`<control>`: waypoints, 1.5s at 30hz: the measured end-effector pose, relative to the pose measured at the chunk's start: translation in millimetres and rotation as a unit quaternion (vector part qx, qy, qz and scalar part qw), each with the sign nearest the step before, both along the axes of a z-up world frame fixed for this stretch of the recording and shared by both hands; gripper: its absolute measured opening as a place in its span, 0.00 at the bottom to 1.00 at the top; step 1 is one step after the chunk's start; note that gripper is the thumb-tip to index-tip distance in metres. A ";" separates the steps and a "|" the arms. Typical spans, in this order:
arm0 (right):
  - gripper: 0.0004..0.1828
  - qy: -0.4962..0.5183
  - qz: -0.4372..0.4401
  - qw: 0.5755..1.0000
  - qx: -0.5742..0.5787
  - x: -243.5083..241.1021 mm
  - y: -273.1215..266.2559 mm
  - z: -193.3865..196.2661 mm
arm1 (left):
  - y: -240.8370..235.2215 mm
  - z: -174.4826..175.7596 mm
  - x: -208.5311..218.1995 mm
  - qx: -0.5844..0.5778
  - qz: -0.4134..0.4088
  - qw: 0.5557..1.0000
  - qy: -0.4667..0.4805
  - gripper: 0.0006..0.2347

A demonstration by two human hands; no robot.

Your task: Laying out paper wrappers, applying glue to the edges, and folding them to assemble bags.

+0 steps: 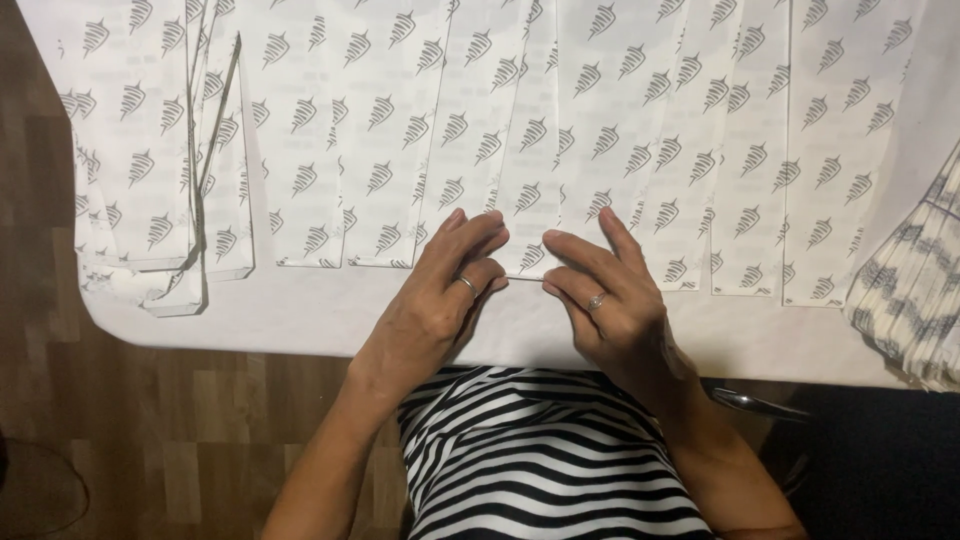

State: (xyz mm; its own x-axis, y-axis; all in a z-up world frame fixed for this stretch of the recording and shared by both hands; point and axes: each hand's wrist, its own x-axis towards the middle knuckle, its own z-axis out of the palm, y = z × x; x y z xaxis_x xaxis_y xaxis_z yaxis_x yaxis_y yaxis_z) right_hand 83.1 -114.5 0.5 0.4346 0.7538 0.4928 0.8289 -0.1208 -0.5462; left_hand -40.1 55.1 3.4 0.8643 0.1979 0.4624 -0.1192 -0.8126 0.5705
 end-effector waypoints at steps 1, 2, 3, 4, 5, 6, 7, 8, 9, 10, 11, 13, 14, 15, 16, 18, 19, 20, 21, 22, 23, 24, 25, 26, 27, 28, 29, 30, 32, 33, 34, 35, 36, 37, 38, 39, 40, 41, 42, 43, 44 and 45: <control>0.06 0.010 -0.006 1.000 0.002 -0.5 0.0 -1.3 | 0.0 -0.7 0.0 0.000 0.003 1.000 0.001 0.06; 0.06 0.011 -0.006 1.000 0.002 -0.9 1.0 0.1 | -1.3 -2.4 0.8 0.000 0.003 1.000 0.001 0.06; 0.06 0.032 -0.011 0.999 0.004 -1.6 1.8 1.5 | -2.7 -3.9 1.4 -0.019 0.011 1.000 0.002 0.07; 0.06 0.053 -0.017 0.998 0.006 -2.2 2.5 3.1 | -4.2 -5.4 2.0 -0.038 0.018 0.999 0.003 0.08; 0.06 0.052 -0.017 0.998 0.007 -3.1 3.2 3.8 | -4.8 -5.3 3.2 -0.038 0.018 0.999 0.003 0.08; 0.07 0.065 -0.026 0.998 0.009 -3.9 4.0 4.4 | -5.4 -5.3 4.3 -0.051 0.024 0.998 0.008 0.08; 0.08 0.079 -0.034 0.996 0.011 -5.2 4.3 5.0 | -6.5 -5.3 5.0 -0.065 0.032 0.997 0.014 0.09; 0.08 0.079 -0.035 0.996 0.011 -5.7 5.5 6.5 | -7.2 -5.4 6.1 -0.065 0.031 0.997 0.014 0.09; 0.08 0.097 -0.046 0.994 0.010 -6.4 6.7 7.9 | -8.0 -5.5 6.9 -0.081 0.039 0.996 0.016 0.09; 0.08 0.114 -0.057 0.992 0.010 -7.1 8.1 9.4 | -8.6 -5.6 7.7 -0.096 0.046 0.994 0.017 0.09; 0.08 0.114 -0.056 0.992 0.010 -7.0 8.9 10.0 | -9.4 -7.2 8.2 -0.096 0.046 0.994 0.018 0.09; 0.08 0.121 -0.063 0.991 0.012 -6.9 10.4 11.4 | -11.2 -10.2 9.2 -0.120 0.058 0.991 0.013 0.09; 0.08 0.121 -0.062 0.991 0.012 -6.8 11.0 11.1 | -12.0 -8.5 9.4 -0.120 0.059 0.991 0.014 0.09; 0.08 0.119 -0.063 0.991 0.013 -6.6 11.6 10.9 | -13.0 -6.8 9.8 -0.128 0.065 0.990 0.015 0.08; 0.08 0.118 -0.064 0.991 0.015 -6.5 12.0 10.8 | -14.0 -5.0 10.2 -0.136 0.071 0.988 0.017 0.08; 0.07 0.125 -0.065 0.990 0.015 -4.3 12.5 11.9 | -13.7 0.4 11.6 -0.146 0.074 0.986 0.019 0.07; 0.07 0.133 -0.066 0.989 0.015 -3.5 12.6 12.6 | -13.7 3.2 12.1 -0.156 0.076 0.985 0.022 0.06; 0.07 0.133 -0.066 0.989 0.016 -2.1 14.0 14.8 | -13.9 1.3 11.7 -0.155 0.076 0.985 0.022 0.06; 0.06 0.144 -0.062 0.988 0.013 -0.7 15.5 17.0 | -13.8 -0.5 11.4 -0.168 0.077 0.983 0.019 0.05; 0.06 0.155 -0.058 0.986 0.010 0.9 17.1 19.3 | -13.7 -2.3 11.1 -0.181 0.078 0.980 0.017 0.04; 0.06 0.155 -0.057 0.986 0.011 -0.4 19.4 17.8 | -14.4 -0.1 10.6 -0.180 0.078 0.980 0.017 0.04; 0.09 0.149 -0.062 0.987 0.018 -1.5 21.7 16.2 | -15.0 2.0 10.1 -0.184 0.085 0.979 0.016 0.05; 0.11 0.144 -0.068 0.987 0.024 -2.8 23.8 14.5 | -15.9 3.9 9.5 -0.188 0.091 0.978 0.015 0.05; 0.11 0.144 -0.067 0.987 0.025 -1.7 22.5 11.6 | -15.5 2.8 10.5 -0.188 0.091 0.978 0.015 0.05; 0.09 0.153 -0.064 0.986 0.025 -1.7 20.5 8.8 | -15.7 1.8 10.3 -0.202 0.095 0.975 0.014 0.04; 0.07 0.163 -0.060 0.985 0.025 -1.8 18.7 6.1 | -15.8 0.9 9.9 -0.217 0.099 0.971 0.014 0.04; 0.07 0.162 -0.058 0.985 0.025 -1.9 17.0 8.6 | -16.8 3.0 9.5 -0.216 0.100 0.971 0.013 0.04; 0.05 0.172 -0.056 0.983 0.018 -2.1 15.2 11.3 | -17.7 5.3 9.0 -0.226 0.103 0.969 0.015 0.03; 0.04 0.180 -0.054 0.982 0.011 -0.1 12.2 14.2 | -21.0 9.2 9.6 -0.236 0.106 0.966 0.017 0.02; 0.03 0.187 -0.052 0.981 0.007 1.0 11.0 14.2 | -23.6 11.0 9.5 -0.230 0.110 0.967 0.010 0.01; 0.03 0.195 -0.049 0.980 0.003 2.1 9.7 14.4 | -26.4 12.9 9.3 -0.224 0.114 0.968 0.004 0.01; 0.03 0.194 -0.049 0.980 0.004 1.8 10.1 14.9 | -29.6 10.5 11.1 -0.223 0.114 0.968 0.003 0.01; 0.05 0.190 -0.051 0.980 0.003 1.7 10.7 15.4 | -32.8 8.1 12.9 -0.178 0.134 0.975 -0.001 0.06; 0.06 0.188 -0.052 0.981 0.002 1.2 11.5 15.9 | -35.8 5.7 14.2 -0.132 0.154 0.979 -0.003 0.11; 0.06 0.187 -0.051 0.981 0.003 1.7 12.5 16.1 | -36.1 1.3 15.6 -0.132 0.155 0.979 -0.004 0.11; 0.06 0.185 -0.051 0.981 -0.001 1.1 12.0 16.4 | -38.1 -3.2 16.0 -0.128 0.159 0.979 -0.006 0.12; 0.07 0.183 -0.051 0.982 -0.006 0.8 11.6 16.8 | -40.0 -7.6 16.6 -0.125 0.164 0.978 -0.009 0.12; 0.07 0.181 -0.050 0.982 -0.004 1.0 11.6 17.9 | -36.4 -2.5 15.3 -0.124 0.164 0.979 -0.010 0.12; 0.06 0.183 -0.051 0.982 -0.008 1.4 11.7 19.2 | -32.8 2.8 14.3 -0.168 0.155 0.973 -0.012 0.09; 0.06 0.187 -0.052 0.981 -0.012 0.6 11.5 20.2 | -29.5 8.1 12.0 -0.211 0.147 0.966 -0.012 0.07; 0.06 0.188 -0.051 0.981 -0.011 -0.2 13.7 22.9 | -32.3 2.8 11.9 -0.210 0.147 0.967 -0.012 0.07; 0.07 0.178 -0.053 0.983 -0.007 -1.5 15.7 25.4 | -35.5 -2.7 11.3 -0.196 0.149 0.969 -0.014 0.06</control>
State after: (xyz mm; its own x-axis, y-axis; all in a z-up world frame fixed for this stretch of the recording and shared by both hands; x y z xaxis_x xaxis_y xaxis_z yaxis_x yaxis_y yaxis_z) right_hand 81.6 -98.8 26.0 0.6543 0.7006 0.2847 0.5678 -0.2065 -0.7969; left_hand -28.8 19.6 0.7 0.7298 0.6020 0.3239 0.0671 -0.5346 0.8425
